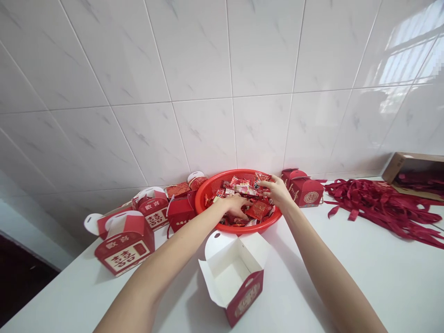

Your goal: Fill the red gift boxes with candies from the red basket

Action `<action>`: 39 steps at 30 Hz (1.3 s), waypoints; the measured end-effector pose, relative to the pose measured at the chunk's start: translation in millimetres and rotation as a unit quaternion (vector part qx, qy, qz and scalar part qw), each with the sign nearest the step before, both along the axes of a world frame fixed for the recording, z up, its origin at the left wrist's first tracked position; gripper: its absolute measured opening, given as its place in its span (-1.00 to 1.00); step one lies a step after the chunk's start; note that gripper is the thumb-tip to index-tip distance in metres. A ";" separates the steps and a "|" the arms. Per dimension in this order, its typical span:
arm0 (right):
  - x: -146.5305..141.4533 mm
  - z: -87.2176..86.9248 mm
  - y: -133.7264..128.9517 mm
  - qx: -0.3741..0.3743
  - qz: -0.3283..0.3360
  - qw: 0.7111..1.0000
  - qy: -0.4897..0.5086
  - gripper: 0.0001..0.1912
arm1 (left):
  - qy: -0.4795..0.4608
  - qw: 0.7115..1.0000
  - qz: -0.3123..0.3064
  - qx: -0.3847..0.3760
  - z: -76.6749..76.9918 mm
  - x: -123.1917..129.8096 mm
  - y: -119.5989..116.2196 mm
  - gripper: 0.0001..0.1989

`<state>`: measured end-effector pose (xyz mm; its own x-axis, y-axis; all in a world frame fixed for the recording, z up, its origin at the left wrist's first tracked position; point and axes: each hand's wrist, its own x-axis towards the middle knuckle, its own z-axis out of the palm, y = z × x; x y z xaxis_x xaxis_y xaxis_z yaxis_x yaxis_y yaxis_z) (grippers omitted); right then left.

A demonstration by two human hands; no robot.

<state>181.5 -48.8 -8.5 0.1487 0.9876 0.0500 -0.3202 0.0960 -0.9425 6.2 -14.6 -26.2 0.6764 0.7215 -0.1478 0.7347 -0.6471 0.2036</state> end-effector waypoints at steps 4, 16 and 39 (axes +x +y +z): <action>-1.3 2.9 -2.8 -0.010 -0.004 1.000 -0.001 -0.72 | 0.021 1.000 -0.003 0.017 7.3 5.6 -8.6 -0.63; -1.4 2.9 -4.5 -0.002 -0.005 1.000 -0.007 -0.73 | 0.071 0.996 0.020 -0.058 15.2 6.9 -10.1 -0.33; -0.9 -0.1 -1.7 0.001 -0.007 1.000 -0.019 -0.69 | 0.146 0.983 0.114 -0.002 22.9 7.9 -16.7 -0.83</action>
